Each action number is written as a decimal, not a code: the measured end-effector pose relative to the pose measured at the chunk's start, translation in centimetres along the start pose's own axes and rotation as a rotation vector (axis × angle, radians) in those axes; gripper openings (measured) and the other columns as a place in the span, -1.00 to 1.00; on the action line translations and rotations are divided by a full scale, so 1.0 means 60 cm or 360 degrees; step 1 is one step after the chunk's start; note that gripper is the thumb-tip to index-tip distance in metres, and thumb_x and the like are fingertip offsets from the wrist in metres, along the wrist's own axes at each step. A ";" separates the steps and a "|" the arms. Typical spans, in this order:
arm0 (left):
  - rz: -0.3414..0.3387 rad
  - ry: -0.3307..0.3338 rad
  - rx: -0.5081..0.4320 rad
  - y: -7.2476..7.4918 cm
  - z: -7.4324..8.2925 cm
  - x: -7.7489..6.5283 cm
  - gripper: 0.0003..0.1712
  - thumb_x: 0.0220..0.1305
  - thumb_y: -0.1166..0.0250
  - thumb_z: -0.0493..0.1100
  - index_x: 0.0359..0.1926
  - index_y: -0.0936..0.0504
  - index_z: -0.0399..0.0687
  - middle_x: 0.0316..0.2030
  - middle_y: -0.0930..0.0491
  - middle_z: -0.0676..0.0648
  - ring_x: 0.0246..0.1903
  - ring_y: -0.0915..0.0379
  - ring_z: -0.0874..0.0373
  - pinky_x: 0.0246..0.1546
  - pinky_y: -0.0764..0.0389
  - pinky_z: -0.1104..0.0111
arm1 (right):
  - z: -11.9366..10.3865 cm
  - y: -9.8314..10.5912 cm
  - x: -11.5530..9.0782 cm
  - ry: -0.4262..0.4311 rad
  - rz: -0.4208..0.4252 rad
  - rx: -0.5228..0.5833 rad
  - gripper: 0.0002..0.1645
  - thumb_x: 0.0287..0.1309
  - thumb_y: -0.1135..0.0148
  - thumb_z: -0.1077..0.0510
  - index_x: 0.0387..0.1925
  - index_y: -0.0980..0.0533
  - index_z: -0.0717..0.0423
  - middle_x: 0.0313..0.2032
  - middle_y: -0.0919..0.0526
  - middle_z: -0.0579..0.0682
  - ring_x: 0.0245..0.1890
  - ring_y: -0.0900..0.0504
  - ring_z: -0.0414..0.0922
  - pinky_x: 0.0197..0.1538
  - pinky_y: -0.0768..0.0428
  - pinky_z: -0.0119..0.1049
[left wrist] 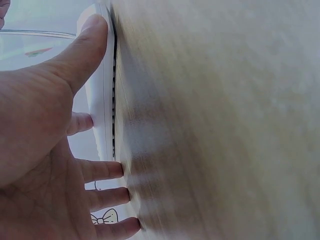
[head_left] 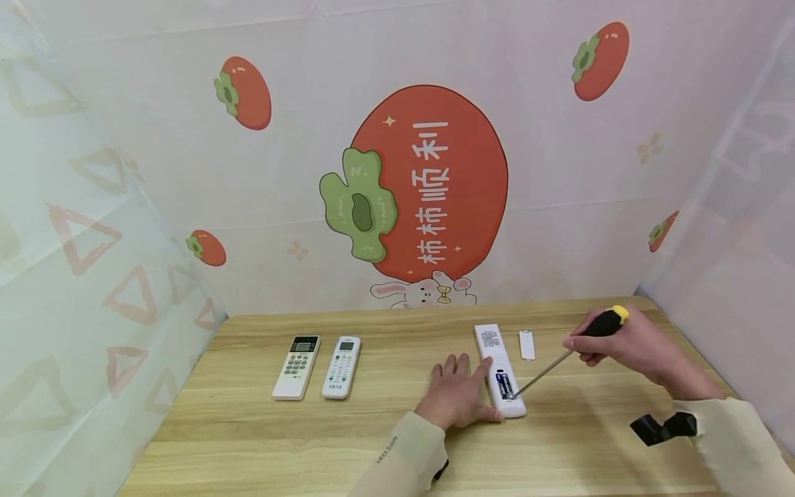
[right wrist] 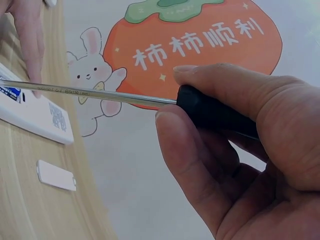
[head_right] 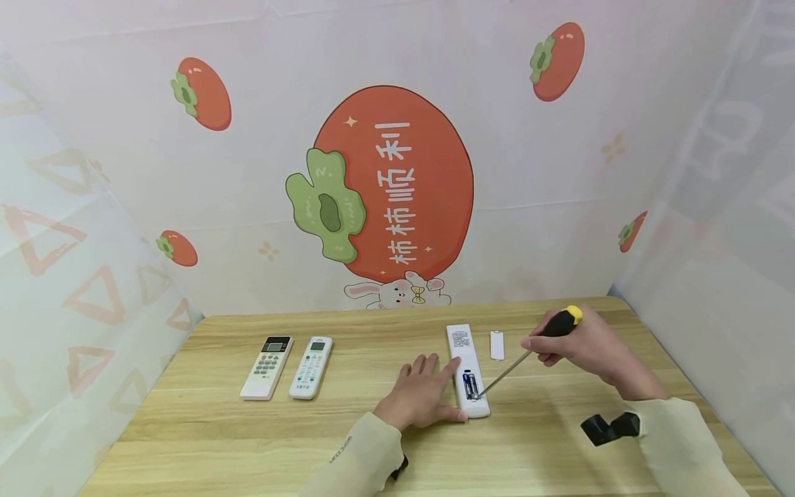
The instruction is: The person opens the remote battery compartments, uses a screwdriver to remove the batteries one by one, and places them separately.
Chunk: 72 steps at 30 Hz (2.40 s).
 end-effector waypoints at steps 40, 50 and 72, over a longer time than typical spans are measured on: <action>0.0015 0.0003 0.0022 -0.003 0.000 0.001 0.11 0.07 -0.30 0.55 0.58 -0.11 0.44 0.48 -0.18 -0.11 0.47 -0.08 -0.13 0.40 -0.19 -0.04 | 0.001 -0.003 -0.001 -0.0071 0.0068 0.0015 -0.76 0.19 -0.45 0.25 -0.28 -0.64 0.41 -0.47 -0.71 0.08 -0.51 -0.71 -0.04 -0.37 -0.72 -0.16; 0.0019 -0.0009 0.0062 -0.006 0.000 0.003 0.12 0.06 -0.29 0.56 0.58 -0.12 0.42 0.46 -0.20 -0.10 0.46 -0.09 -0.11 0.38 -0.22 -0.05 | -0.009 -0.008 -0.003 0.0018 0.0018 0.0012 -0.81 0.18 -0.44 0.28 -0.28 -0.64 0.38 -0.43 -0.70 0.10 -0.51 -0.71 -0.01 -0.37 -0.73 -0.10; 0.0008 -0.0016 0.0017 -0.002 0.000 0.002 0.11 0.06 -0.30 0.55 0.58 -0.13 0.42 0.48 -0.19 -0.11 0.47 -0.08 -0.13 0.39 -0.21 -0.07 | -0.061 -0.026 -0.012 0.0413 -0.0052 -0.0172 -0.77 0.06 -0.51 0.36 -0.37 -0.64 -0.01 -0.42 -0.67 -0.06 -0.51 -0.64 -0.12 -0.44 -0.64 -0.25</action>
Point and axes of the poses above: each hand's wrist, its own x-axis towards the middle knuckle, its own y-axis out of the back of the hand, z = x × y, the point moved 6 cm from there along x, towards the middle knuckle
